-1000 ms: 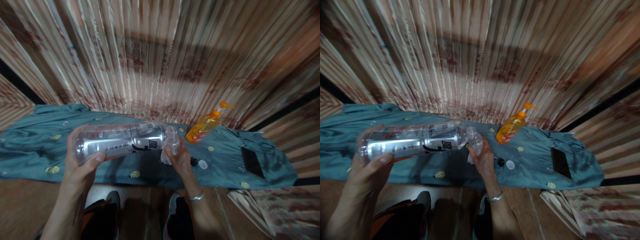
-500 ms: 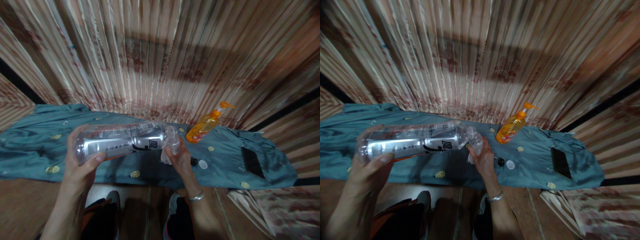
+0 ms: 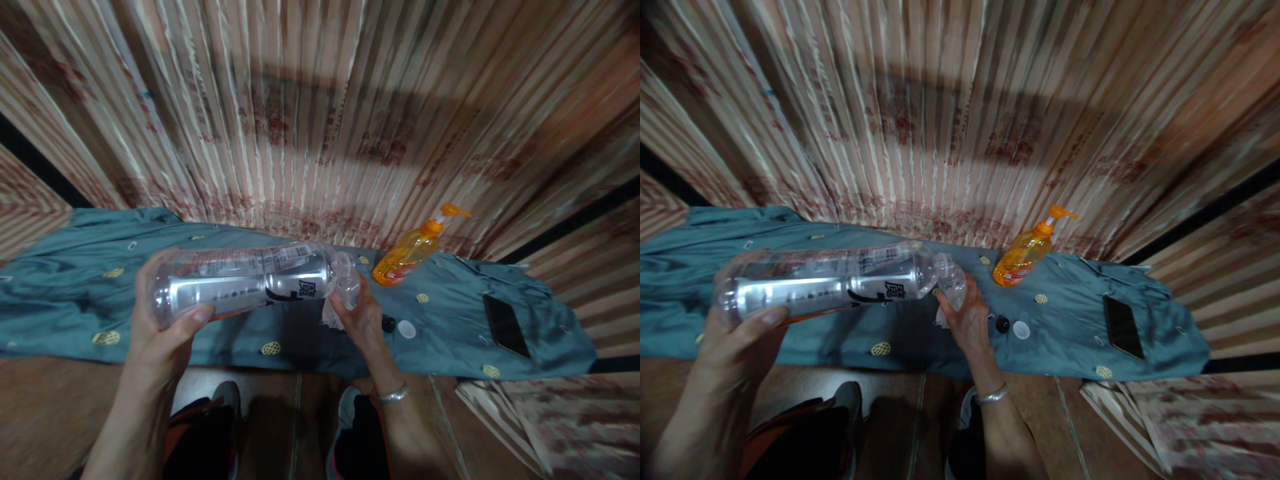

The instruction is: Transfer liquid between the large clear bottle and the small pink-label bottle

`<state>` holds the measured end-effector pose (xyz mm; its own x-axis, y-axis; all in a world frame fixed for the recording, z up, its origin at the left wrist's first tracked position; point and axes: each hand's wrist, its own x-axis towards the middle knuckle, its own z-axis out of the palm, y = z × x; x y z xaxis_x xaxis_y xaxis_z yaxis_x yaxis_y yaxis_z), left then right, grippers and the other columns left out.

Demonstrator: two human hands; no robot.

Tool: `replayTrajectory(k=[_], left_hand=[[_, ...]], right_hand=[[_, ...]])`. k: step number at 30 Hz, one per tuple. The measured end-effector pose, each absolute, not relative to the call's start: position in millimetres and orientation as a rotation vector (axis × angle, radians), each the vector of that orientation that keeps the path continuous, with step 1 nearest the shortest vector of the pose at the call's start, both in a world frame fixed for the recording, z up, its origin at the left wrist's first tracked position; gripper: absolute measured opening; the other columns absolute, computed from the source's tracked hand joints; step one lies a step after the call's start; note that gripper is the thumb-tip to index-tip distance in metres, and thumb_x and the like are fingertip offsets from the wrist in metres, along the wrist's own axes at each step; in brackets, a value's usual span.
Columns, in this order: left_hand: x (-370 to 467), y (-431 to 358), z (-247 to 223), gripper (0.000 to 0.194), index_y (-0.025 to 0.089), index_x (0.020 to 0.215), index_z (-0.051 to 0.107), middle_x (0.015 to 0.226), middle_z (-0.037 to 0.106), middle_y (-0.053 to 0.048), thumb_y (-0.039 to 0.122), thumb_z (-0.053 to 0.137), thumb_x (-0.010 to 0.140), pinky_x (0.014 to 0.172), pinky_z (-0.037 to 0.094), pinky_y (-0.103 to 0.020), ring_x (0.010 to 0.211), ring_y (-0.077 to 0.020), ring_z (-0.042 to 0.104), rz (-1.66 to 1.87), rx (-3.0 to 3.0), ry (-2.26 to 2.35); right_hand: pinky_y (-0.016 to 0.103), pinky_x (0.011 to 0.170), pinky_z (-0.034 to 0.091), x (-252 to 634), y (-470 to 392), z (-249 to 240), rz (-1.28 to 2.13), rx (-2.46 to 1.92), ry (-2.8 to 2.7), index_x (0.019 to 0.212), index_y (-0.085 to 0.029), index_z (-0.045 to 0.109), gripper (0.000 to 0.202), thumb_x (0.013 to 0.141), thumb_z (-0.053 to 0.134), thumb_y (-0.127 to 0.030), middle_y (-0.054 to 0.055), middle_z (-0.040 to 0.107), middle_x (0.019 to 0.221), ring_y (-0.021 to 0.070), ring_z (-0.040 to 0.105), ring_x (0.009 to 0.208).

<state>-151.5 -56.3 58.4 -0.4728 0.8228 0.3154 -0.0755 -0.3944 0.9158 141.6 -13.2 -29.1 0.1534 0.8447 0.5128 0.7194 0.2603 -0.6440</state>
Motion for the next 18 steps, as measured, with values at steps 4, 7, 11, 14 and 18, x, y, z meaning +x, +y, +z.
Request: replayTrajectory(k=[4,7,11,14,18], left_hand=[[-150.1,-57.1,60.4,0.083,0.037,0.117,0.07,0.119,0.065,-0.004,0.038,0.1,0.039,0.121,0.034,-0.069,0.13,-0.0398,0.055,1.915,1.065,1.21],[-149.1,-57.4,61.4,0.084,0.036,0.115,0.071,0.116,0.065,-0.003,0.038,0.1,0.036,0.121,0.034,-0.068,0.127,-0.0389,0.056,1.926,1.045,1.207],[-149.6,-57.8,60.4,0.086,0.036,0.118,0.07,0.116,0.065,-0.003,0.037,0.1,0.037,0.119,0.038,-0.067,0.126,-0.0384,0.057,1.917,1.036,1.206],[-151.0,-57.5,59.0,0.085,0.035,0.118,0.069,0.118,0.065,-0.004,0.036,0.1,0.038,0.118,0.038,-0.067,0.128,-0.0389,0.056,1.919,1.052,1.199],[-152.2,-57.3,58.1,0.084,0.037,0.118,0.07,0.119,0.065,-0.004,0.039,0.1,0.039,0.119,0.037,-0.068,0.129,-0.04,0.055,1.92,1.083,1.209]], right_hand=[[0.063,0.093,0.062,142.8,-13.1,-29.2,0.187,-1.502,-1.592,0.144,-0.021,0.056,0.059,0.092,0.068,-0.048,0.018,0.076,0.123,0.0346,0.074,0.11],[0.063,0.094,0.062,142.7,-13.4,-28.7,0.205,-1.505,-1.594,0.144,-0.023,0.056,0.058,0.092,0.068,-0.046,0.017,0.076,0.124,0.0339,0.074,0.111],[0.062,0.093,0.062,141.5,-13.6,-28.1,0.195,-1.498,-1.582,0.139,-0.02,0.058,0.055,0.091,0.068,-0.046,0.019,0.076,0.122,0.0344,0.075,0.11],[0.061,0.093,0.062,141.2,-13.4,-28.7,0.193,-1.501,-1.577,0.138,-0.019,0.058,0.056,0.091,0.067,-0.048,0.019,0.076,0.122,0.0349,0.075,0.111],[0.062,0.094,0.062,141.6,-13.2,-29.9,0.189,-1.501,-1.578,0.14,-0.021,0.057,0.056,0.092,0.066,-0.049,0.019,0.076,0.124,0.0347,0.075,0.112]])
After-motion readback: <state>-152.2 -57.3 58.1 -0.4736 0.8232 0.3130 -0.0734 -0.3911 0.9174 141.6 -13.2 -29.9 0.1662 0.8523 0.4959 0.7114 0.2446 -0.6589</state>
